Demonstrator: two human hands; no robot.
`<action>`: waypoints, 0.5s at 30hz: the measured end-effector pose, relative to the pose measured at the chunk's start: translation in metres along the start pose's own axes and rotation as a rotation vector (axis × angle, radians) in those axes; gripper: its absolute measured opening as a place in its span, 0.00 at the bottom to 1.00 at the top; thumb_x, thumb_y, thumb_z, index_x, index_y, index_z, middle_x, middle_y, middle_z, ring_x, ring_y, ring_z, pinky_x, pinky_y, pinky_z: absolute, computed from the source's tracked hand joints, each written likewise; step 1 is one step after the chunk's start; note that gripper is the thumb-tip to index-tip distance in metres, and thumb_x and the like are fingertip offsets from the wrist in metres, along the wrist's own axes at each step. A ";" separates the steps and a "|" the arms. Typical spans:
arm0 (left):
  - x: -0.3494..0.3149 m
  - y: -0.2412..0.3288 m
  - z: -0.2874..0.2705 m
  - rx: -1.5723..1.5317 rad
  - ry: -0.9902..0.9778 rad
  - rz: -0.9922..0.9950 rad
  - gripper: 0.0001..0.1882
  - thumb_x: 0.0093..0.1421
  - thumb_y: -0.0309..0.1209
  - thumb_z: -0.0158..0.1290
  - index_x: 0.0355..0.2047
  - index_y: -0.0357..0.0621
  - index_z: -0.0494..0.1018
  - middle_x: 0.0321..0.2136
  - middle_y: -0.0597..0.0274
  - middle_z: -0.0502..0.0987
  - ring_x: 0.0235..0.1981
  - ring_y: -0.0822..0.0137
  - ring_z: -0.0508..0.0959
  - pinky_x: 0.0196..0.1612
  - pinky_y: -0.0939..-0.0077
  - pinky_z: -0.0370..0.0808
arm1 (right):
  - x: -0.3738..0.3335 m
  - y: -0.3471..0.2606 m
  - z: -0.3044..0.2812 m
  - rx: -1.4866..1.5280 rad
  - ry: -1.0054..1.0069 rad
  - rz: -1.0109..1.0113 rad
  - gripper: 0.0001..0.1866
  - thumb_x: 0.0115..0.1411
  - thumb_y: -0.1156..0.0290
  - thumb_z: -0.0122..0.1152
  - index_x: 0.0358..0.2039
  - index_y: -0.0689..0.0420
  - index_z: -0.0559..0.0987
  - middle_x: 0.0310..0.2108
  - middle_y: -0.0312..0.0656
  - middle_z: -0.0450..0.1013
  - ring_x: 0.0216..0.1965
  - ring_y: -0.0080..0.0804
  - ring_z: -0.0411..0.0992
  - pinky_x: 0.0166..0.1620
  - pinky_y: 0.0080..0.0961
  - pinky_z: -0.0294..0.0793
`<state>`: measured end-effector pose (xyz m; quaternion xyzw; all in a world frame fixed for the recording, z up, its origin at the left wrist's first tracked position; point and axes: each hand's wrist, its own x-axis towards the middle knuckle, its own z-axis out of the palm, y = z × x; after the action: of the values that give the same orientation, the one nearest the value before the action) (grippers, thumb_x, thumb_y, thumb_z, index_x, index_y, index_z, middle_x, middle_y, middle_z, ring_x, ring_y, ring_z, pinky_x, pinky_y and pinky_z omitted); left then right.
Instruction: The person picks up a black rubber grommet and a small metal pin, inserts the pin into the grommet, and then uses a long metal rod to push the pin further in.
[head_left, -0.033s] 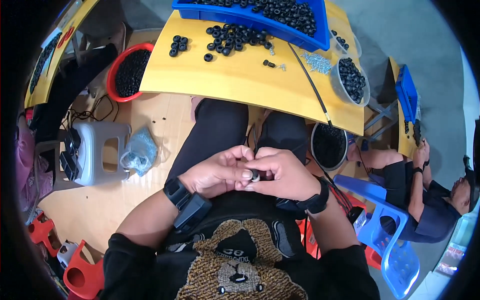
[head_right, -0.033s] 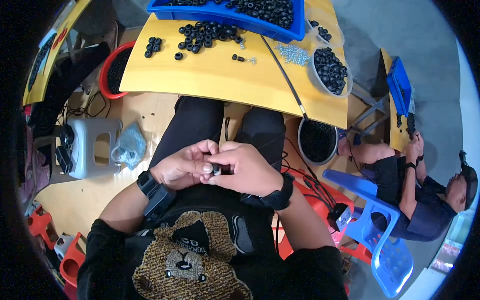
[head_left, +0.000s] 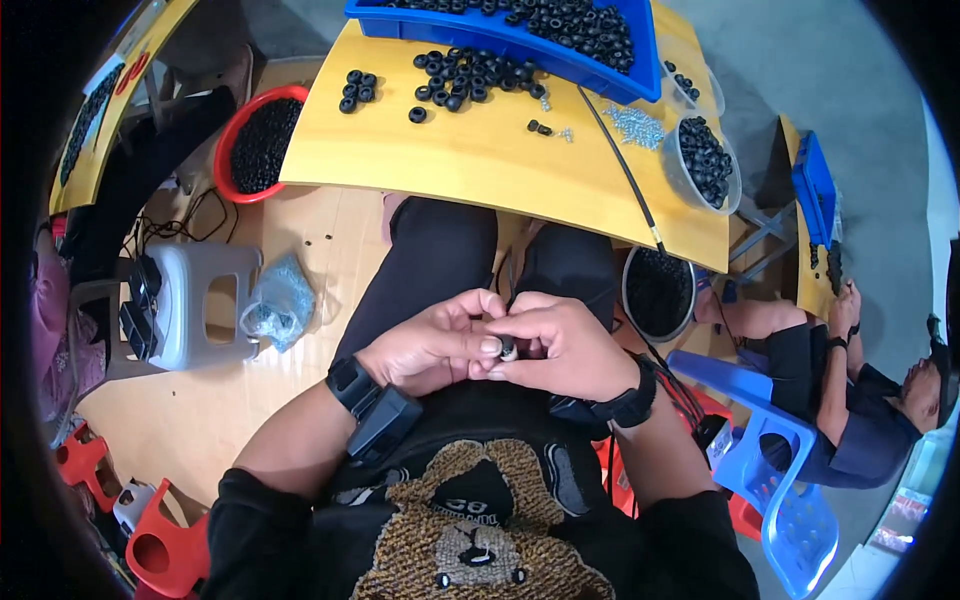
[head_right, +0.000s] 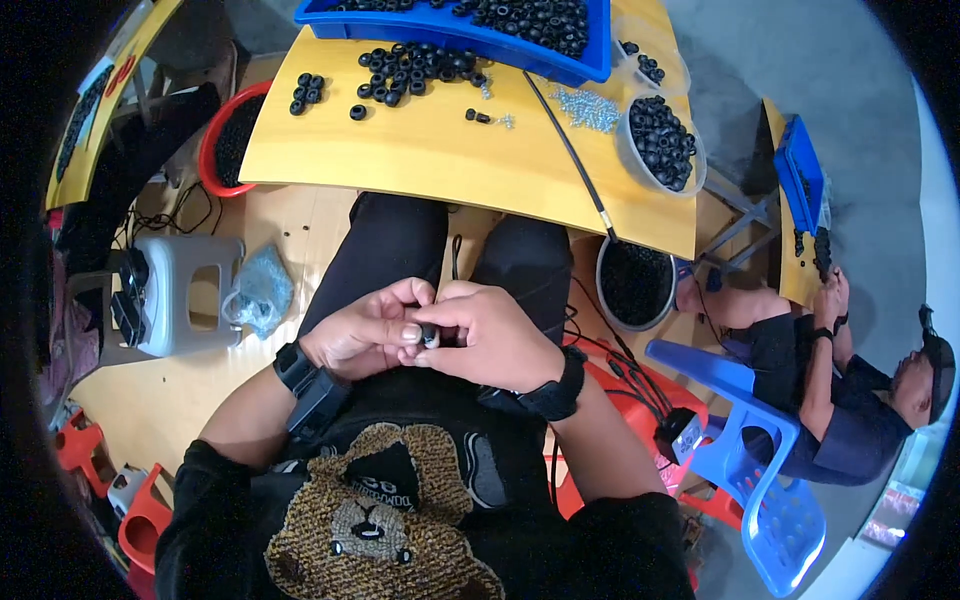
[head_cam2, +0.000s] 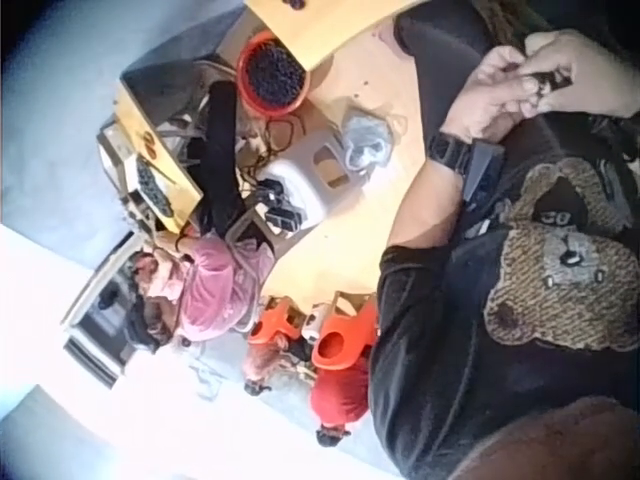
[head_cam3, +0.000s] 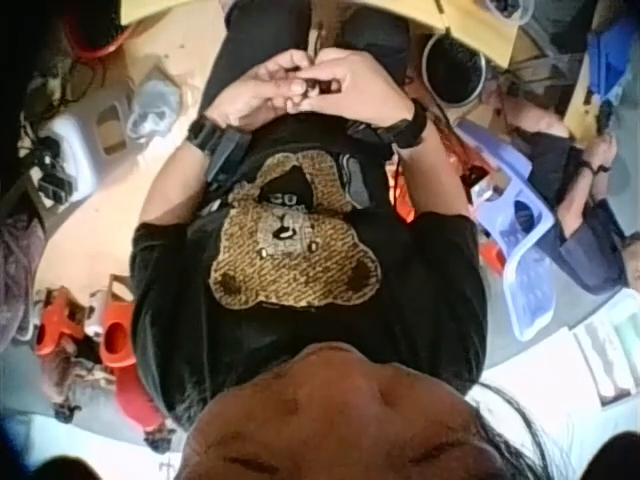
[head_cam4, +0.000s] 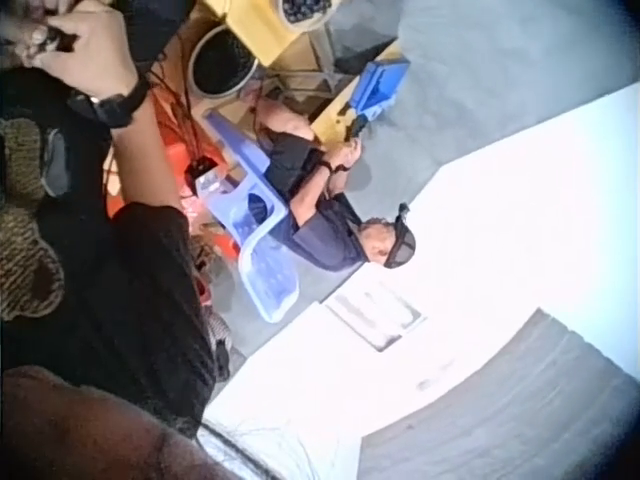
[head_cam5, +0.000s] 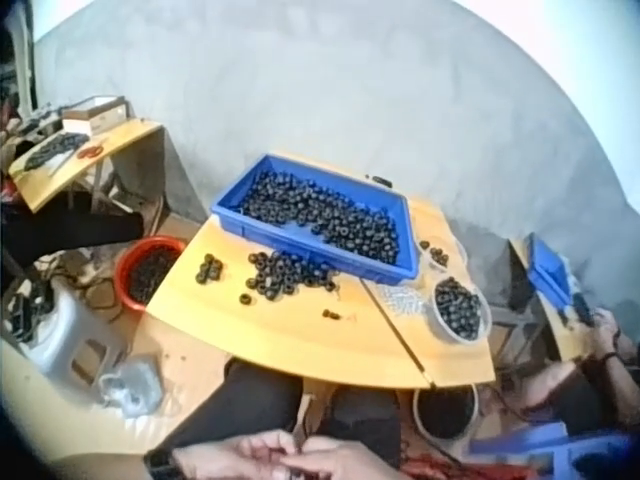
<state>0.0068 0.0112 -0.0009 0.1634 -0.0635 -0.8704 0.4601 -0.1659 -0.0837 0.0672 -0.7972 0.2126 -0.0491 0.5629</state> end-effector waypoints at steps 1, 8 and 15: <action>0.000 0.000 0.000 0.001 0.002 0.000 0.15 0.57 0.22 0.55 0.42 0.47 0.65 0.30 0.65 0.74 0.29 0.75 0.74 0.35 0.83 0.72 | 0.001 -0.002 -0.001 -0.002 0.019 0.033 0.18 0.46 0.73 0.69 0.41 0.56 0.81 0.24 0.32 0.66 0.24 0.17 0.63 0.27 0.16 0.62; 0.007 0.005 -0.002 -0.197 -0.021 0.189 0.13 0.59 0.22 0.51 0.45 0.45 0.65 0.38 0.56 0.74 0.35 0.71 0.75 0.37 0.80 0.75 | 0.006 -0.012 -0.010 0.084 0.113 0.100 0.21 0.49 0.77 0.66 0.46 0.59 0.78 0.28 0.34 0.70 0.28 0.17 0.68 0.31 0.14 0.67; 0.008 0.002 -0.003 -0.174 0.006 0.180 0.12 0.60 0.22 0.51 0.44 0.44 0.66 0.37 0.59 0.74 0.34 0.72 0.77 0.38 0.81 0.76 | 0.004 -0.005 -0.004 0.063 0.224 0.020 0.15 0.52 0.78 0.63 0.43 0.62 0.79 0.27 0.35 0.71 0.29 0.20 0.68 0.33 0.15 0.67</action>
<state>0.0055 0.0038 -0.0049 0.1191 -0.0005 -0.8273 0.5490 -0.1621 -0.0872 0.0720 -0.7667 0.2803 -0.1388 0.5607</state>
